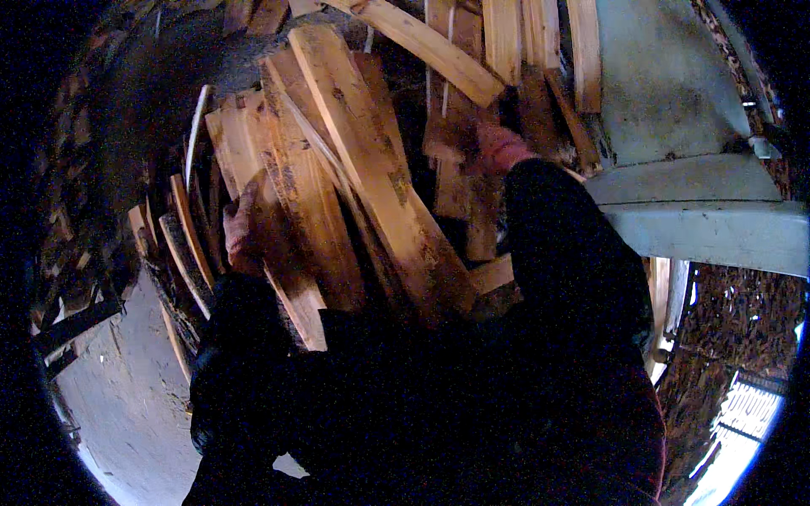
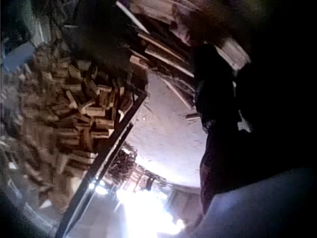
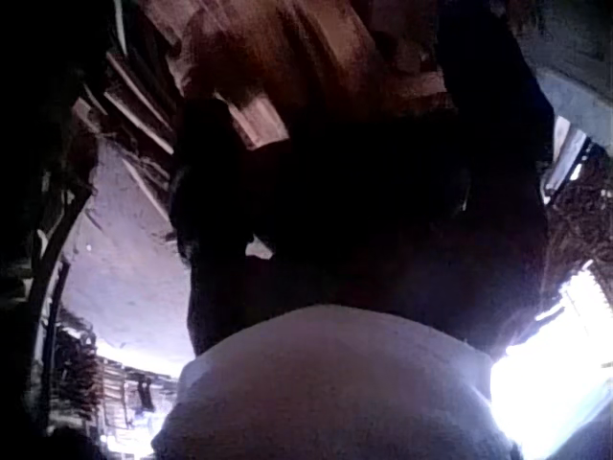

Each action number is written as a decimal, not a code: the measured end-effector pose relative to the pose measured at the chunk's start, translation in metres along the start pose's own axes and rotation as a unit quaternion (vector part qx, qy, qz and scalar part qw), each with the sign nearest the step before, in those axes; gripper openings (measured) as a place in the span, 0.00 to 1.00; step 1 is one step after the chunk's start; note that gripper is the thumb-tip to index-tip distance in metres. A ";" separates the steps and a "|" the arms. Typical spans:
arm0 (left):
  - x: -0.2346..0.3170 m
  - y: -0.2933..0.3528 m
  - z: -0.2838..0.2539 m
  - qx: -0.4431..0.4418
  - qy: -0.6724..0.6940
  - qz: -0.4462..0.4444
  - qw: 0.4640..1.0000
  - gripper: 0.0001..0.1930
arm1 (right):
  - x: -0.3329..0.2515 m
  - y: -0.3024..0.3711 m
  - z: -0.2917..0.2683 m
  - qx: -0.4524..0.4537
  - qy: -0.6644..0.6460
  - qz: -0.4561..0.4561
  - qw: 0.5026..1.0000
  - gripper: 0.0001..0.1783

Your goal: The person gathers and stacks wooden planks from a pile on the floor. They pick up multiple planks at a time, align them, and place them into a neat stack next to a metal structure.

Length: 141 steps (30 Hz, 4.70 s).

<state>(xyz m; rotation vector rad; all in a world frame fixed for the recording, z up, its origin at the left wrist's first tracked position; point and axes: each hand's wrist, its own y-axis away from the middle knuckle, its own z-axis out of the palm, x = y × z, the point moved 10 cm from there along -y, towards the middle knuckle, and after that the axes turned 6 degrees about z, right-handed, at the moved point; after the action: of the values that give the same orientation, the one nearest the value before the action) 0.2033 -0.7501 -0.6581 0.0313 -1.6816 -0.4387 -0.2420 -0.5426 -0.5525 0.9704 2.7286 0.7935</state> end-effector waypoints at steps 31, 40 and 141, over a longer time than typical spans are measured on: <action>0.009 -0.001 -0.015 0.006 -0.018 0.068 0.997 0.31 | -0.080 -0.010 -0.091 0.141 -0.098 0.039 0.984 0.47; 0.019 0.004 -0.014 0.025 -0.024 0.042 0.999 0.36 | -0.007 -0.081 -0.070 0.099 -0.086 0.120 0.984 0.49; 0.215 0.366 0.291 -0.485 -0.099 0.082 0.865 0.29 | 0.228 0.502 0.016 0.384 -0.191 0.187 0.884 0.62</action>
<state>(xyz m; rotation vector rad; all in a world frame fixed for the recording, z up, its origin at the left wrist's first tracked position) -0.0279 -0.3915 -0.3706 -0.9173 -1.4731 -1.1412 -0.1407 -0.0661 -0.2936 1.6069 2.5071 -0.4960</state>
